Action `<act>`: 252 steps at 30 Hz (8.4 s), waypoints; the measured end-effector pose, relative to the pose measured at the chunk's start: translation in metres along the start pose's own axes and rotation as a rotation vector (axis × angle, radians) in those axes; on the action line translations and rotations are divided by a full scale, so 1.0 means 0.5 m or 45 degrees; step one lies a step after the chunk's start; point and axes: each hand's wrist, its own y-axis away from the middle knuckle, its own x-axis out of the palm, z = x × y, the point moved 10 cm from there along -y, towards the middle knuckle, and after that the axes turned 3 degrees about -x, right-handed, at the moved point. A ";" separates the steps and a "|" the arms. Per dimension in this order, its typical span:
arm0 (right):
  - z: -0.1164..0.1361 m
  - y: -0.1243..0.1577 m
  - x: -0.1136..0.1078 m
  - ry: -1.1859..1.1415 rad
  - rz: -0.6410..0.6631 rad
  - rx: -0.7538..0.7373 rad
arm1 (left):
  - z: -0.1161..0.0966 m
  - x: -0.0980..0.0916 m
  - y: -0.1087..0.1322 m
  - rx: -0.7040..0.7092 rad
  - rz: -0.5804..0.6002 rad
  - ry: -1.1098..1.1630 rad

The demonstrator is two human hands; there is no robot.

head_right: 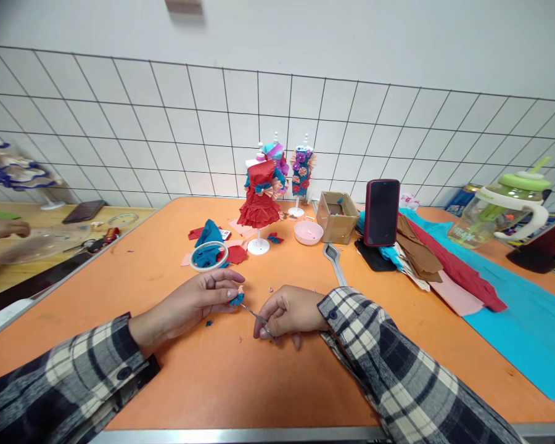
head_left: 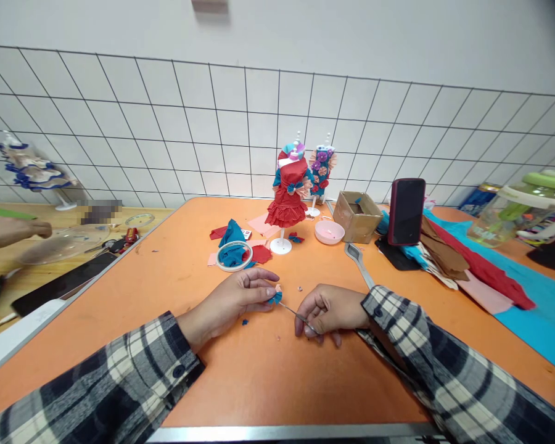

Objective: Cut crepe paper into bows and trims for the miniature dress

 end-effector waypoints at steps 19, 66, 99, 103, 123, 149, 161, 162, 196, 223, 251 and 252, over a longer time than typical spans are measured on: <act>0.006 0.001 -0.002 -0.035 -0.015 -0.016 | -0.001 0.001 -0.003 0.016 0.015 0.038; -0.007 -0.002 0.003 -0.003 0.002 0.048 | 0.004 0.002 -0.005 0.010 0.041 0.013; 0.010 0.010 0.009 0.100 0.099 -0.001 | -0.008 0.001 0.000 0.047 0.035 0.137; 0.016 0.009 0.005 0.071 0.092 -0.046 | -0.014 -0.001 -0.002 0.107 0.050 0.165; 0.019 0.009 0.001 0.031 0.076 -0.113 | -0.017 0.000 -0.002 0.113 0.043 0.134; 0.017 0.008 -0.002 0.045 0.034 -0.074 | -0.021 0.000 -0.002 0.141 0.044 0.102; 0.002 0.004 -0.005 0.086 0.030 -0.022 | -0.020 0.001 -0.003 0.145 0.063 -0.049; 0.001 0.003 -0.004 0.075 0.033 -0.022 | -0.021 0.001 -0.003 0.144 0.059 -0.055; -0.001 0.000 0.004 0.006 0.053 0.010 | -0.011 0.011 -0.002 0.104 0.122 -0.087; 0.001 0.001 0.008 0.133 0.063 0.034 | -0.009 0.010 -0.004 0.103 0.112 -0.166; 0.011 -0.002 0.008 0.198 0.044 -0.022 | -0.008 0.010 -0.005 0.081 0.097 -0.124; 0.010 -0.002 0.009 0.190 0.047 -0.020 | -0.008 0.010 -0.004 0.080 0.095 -0.118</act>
